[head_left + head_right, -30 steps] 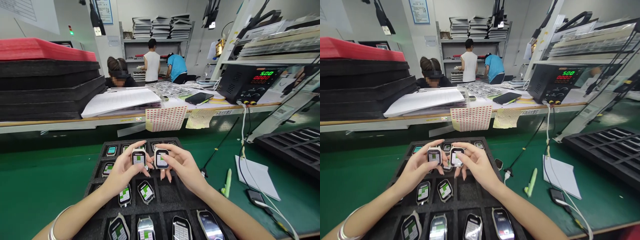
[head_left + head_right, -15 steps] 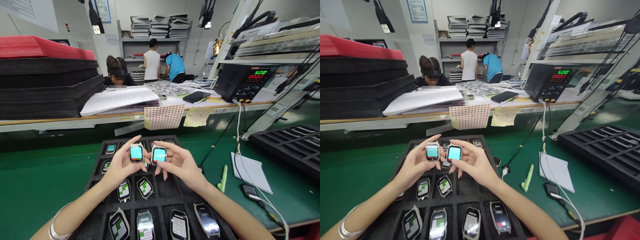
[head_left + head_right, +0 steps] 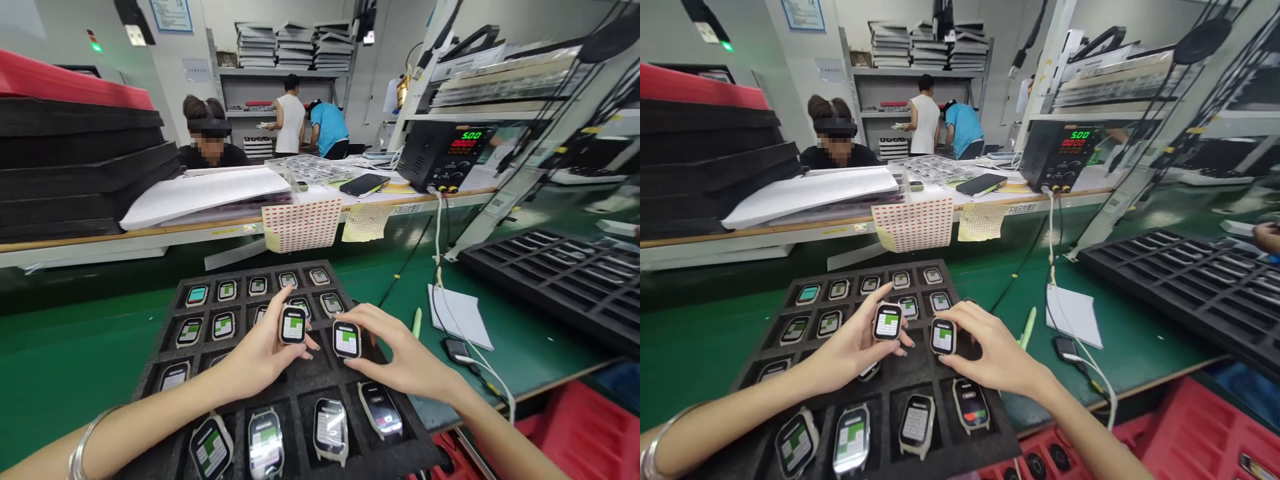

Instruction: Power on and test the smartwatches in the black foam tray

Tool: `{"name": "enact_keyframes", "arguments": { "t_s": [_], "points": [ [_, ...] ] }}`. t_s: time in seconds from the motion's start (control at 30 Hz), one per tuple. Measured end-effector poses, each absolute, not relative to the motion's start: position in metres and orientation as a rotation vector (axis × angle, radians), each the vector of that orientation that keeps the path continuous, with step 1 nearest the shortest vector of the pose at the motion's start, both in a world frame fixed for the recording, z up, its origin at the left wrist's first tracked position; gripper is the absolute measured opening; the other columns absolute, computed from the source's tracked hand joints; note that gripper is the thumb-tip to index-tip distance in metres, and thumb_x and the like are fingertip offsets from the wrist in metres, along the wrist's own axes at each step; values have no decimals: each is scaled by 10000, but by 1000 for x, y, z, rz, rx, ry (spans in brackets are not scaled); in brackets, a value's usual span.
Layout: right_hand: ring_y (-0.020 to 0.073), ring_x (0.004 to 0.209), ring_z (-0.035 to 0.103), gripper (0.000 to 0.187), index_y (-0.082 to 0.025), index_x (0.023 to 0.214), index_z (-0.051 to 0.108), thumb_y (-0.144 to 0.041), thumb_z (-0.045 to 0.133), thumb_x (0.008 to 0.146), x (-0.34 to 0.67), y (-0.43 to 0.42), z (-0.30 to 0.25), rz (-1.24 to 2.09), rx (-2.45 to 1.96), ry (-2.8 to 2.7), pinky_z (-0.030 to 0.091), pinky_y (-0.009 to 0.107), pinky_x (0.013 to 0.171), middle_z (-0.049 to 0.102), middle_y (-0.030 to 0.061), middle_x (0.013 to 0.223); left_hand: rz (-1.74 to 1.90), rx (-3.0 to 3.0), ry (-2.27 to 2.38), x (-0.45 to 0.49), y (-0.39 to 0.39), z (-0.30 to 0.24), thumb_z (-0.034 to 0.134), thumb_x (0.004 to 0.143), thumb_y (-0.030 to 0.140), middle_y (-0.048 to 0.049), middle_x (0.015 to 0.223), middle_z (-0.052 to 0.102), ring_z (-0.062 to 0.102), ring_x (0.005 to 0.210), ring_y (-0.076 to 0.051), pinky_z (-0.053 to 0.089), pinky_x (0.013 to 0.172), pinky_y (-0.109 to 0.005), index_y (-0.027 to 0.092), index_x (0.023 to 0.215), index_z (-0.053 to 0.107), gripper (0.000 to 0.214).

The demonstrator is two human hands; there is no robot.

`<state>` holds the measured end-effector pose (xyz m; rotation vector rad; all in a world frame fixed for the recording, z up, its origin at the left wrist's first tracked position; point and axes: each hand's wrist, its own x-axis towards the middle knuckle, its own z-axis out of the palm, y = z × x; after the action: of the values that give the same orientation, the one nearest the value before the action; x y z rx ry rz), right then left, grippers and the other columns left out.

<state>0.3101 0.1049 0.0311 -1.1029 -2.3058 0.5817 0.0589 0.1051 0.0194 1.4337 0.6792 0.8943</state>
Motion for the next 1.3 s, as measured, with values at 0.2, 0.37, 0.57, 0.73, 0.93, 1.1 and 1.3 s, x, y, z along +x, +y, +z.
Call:
{"name": "enact_keyframes", "arguments": {
  "t_s": [0.2,0.37,0.57,0.73,0.93,1.1,1.3],
  "points": [
    [264,1219,446,503,-239,1404,407,-312,541,926,327,95,25,382,-1070,-2583,410,438,1009,463,134,1302,568,2582,936,79,112,19,593,819,254,-143,1129,595,530,1069,-319,375,943,-528,161,1169,509,372],
    [299,1261,395,425,-214,1365,455,-224,483,940,317,99,31,192,-995,-2631,389,511,1013,447,152,1342,367,2725,996,69,108,30,624,800,374,-178,1235,513,463,1149,-340,388,940,-513,132,1206,512,486],
    [305,1272,395,241,-140,1139,609,-198,502,931,267,113,45,89,-703,-2751,389,494,1022,482,176,1317,289,2709,1109,13,90,63,548,826,181,-124,1212,537,479,1146,-281,383,963,-440,169,1177,524,352],
    [342,1265,399,242,-95,1058,636,-220,653,851,211,122,45,2,-524,-2952,400,497,999,477,216,1309,-25,2695,1355,-32,78,72,602,768,148,-94,1010,588,543,973,-294,416,841,-423,172,997,604,229],
    [335,1232,419,375,-132,1092,645,-287,754,768,186,146,56,30,-400,-3145,419,471,960,486,186,1272,-154,2780,1394,-37,79,55,663,767,199,-119,977,587,534,920,-308,428,757,-406,143,916,617,166],
    [343,1242,410,401,-109,1044,663,-286,802,712,179,155,61,190,-381,-3194,411,468,971,471,199,1284,-235,2776,1405,-21,90,51,685,779,259,-186,962,592,563,929,-357,464,738,-442,67,905,634,235],
    [283,1270,409,430,-78,1126,594,-277,746,776,188,151,70,605,-371,-2943,361,389,1047,444,202,1343,22,2576,1315,-29,90,43,626,711,119,-141,1046,593,560,991,-326,480,817,-434,136,998,620,288]
  ]
}}
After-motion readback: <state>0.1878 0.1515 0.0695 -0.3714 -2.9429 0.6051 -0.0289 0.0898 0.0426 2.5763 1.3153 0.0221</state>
